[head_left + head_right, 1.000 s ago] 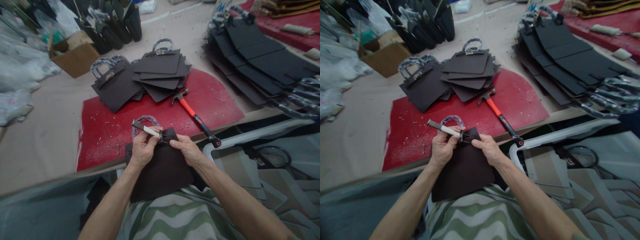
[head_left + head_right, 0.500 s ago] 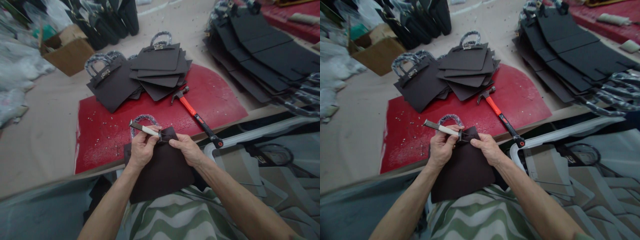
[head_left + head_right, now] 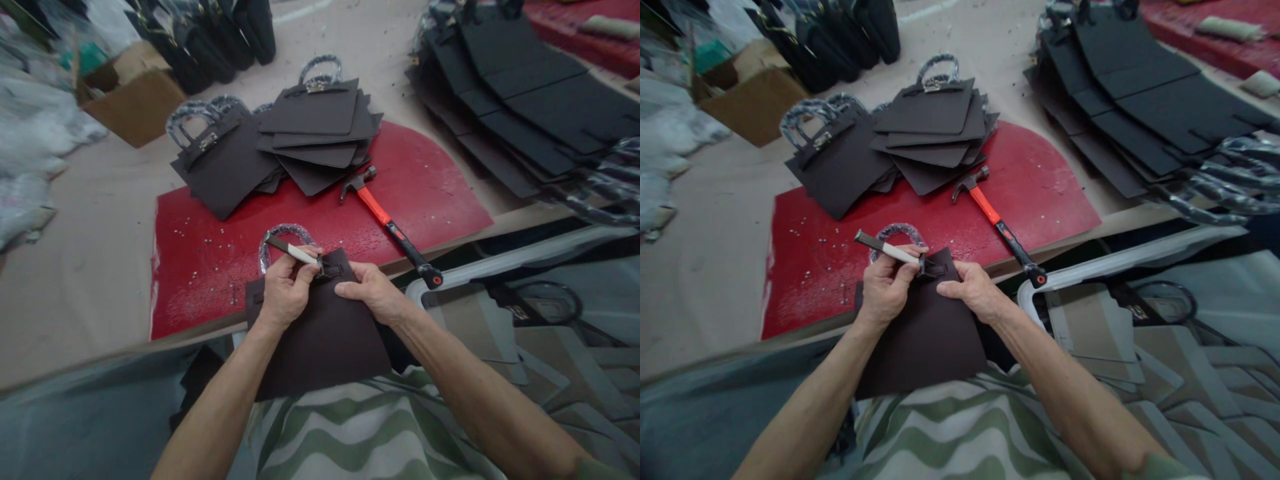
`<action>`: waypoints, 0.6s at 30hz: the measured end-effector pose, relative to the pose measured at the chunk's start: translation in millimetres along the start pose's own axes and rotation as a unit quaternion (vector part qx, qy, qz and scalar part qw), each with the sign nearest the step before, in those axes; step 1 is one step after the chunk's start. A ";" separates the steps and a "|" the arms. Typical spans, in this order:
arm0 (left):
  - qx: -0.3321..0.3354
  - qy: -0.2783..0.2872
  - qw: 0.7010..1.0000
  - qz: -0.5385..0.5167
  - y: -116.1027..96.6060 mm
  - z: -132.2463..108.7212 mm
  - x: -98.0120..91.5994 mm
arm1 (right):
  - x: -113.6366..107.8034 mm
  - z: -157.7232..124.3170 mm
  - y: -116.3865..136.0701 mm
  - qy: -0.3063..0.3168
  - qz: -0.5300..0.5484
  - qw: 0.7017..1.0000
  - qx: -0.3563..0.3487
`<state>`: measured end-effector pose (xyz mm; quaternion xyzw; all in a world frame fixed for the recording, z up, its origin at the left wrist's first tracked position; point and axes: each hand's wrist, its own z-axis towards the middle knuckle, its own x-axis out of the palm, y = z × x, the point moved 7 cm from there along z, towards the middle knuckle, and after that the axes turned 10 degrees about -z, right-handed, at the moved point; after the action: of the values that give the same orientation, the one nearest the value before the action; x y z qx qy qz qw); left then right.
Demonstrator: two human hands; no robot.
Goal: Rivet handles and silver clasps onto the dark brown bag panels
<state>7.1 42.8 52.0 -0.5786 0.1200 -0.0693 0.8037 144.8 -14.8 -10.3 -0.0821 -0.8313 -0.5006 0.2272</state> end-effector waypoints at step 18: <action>-0.014 0.027 0.999 0.023 3.3 0.5 10.4 | -5.1 -4.4 -13.9 -0.024 0.047 0.999 0.001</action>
<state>17.1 41.7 47.9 -0.5852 0.1562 -0.0647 0.7931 145.6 -24.9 -22.0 -0.1330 -0.8321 -0.4863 0.2309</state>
